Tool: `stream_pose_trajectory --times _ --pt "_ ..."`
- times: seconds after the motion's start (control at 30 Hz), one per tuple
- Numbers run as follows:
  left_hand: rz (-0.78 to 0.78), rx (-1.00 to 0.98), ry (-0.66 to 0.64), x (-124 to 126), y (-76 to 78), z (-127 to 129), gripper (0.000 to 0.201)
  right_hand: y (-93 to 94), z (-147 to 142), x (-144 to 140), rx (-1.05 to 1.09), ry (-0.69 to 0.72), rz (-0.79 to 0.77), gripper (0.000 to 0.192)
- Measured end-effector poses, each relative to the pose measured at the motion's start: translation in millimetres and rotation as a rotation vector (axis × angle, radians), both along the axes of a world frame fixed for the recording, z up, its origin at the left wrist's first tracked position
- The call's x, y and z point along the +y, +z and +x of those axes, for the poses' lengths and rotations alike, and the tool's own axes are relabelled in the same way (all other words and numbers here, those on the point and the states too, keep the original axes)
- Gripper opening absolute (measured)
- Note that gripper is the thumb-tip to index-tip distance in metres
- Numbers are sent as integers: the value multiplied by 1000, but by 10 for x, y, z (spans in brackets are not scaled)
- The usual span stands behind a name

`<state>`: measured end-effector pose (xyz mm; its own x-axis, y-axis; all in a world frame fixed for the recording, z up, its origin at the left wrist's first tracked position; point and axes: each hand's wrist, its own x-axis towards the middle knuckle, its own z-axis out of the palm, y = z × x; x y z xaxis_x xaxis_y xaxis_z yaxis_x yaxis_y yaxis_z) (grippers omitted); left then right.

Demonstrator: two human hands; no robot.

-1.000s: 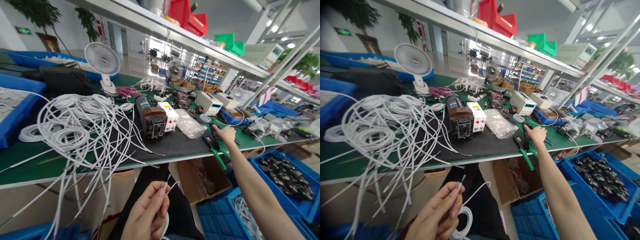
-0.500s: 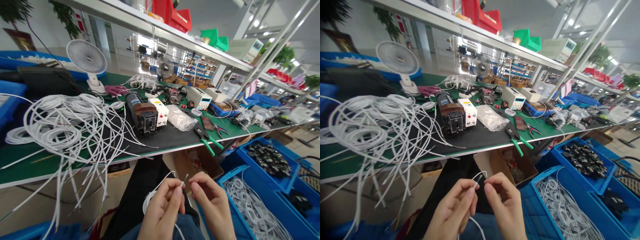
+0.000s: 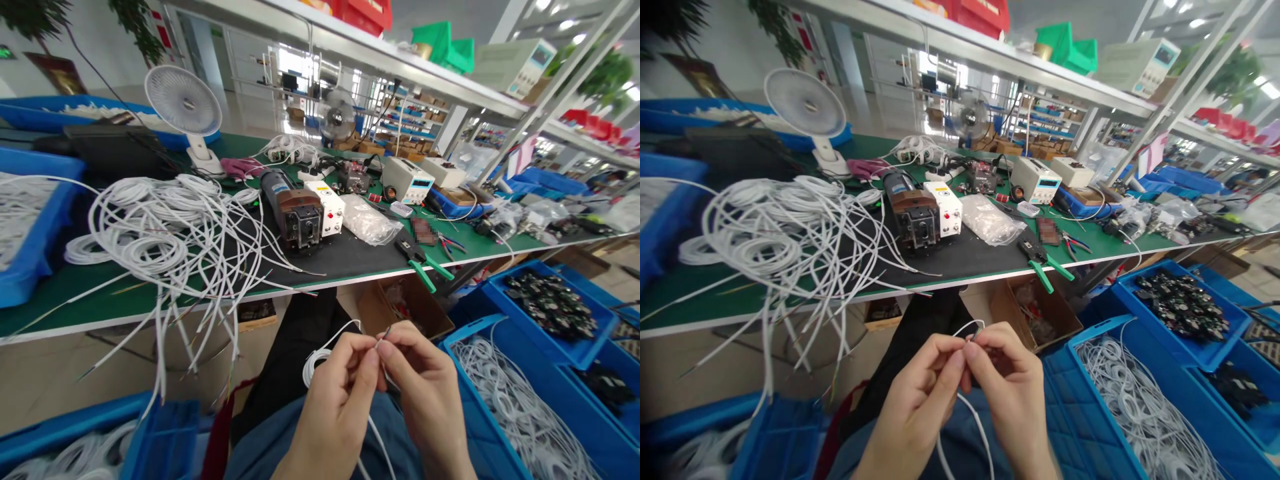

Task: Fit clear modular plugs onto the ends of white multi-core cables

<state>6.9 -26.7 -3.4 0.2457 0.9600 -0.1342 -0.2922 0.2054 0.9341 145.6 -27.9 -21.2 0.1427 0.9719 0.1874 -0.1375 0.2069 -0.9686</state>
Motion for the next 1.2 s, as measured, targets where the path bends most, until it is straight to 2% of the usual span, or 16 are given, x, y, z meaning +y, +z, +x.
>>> stream_pose_trajectory --times 0.3,0.47,0.6,0.77,1.0,1.2 --pt "123 104 -13 -33 76 -30 27 -8 28 -81 131 22 -84 4" --pt "203 182 -69 -58 0 -56 23 11 22 -117 162 24 -116 4" --pt "242 193 -19 -75 -87 -60 19 24 35 -144 191 5 -132 5" --pt "245 166 10 -78 -111 -68 16 15 105 -143 101 -16 -85 14" --pt "259 156 -4 -97 -137 -44 12 -10 135 -153 23 18 -15 8" --pt "227 123 -20 -101 -131 -38 12 -25 164 -172 20 26 -27 8"
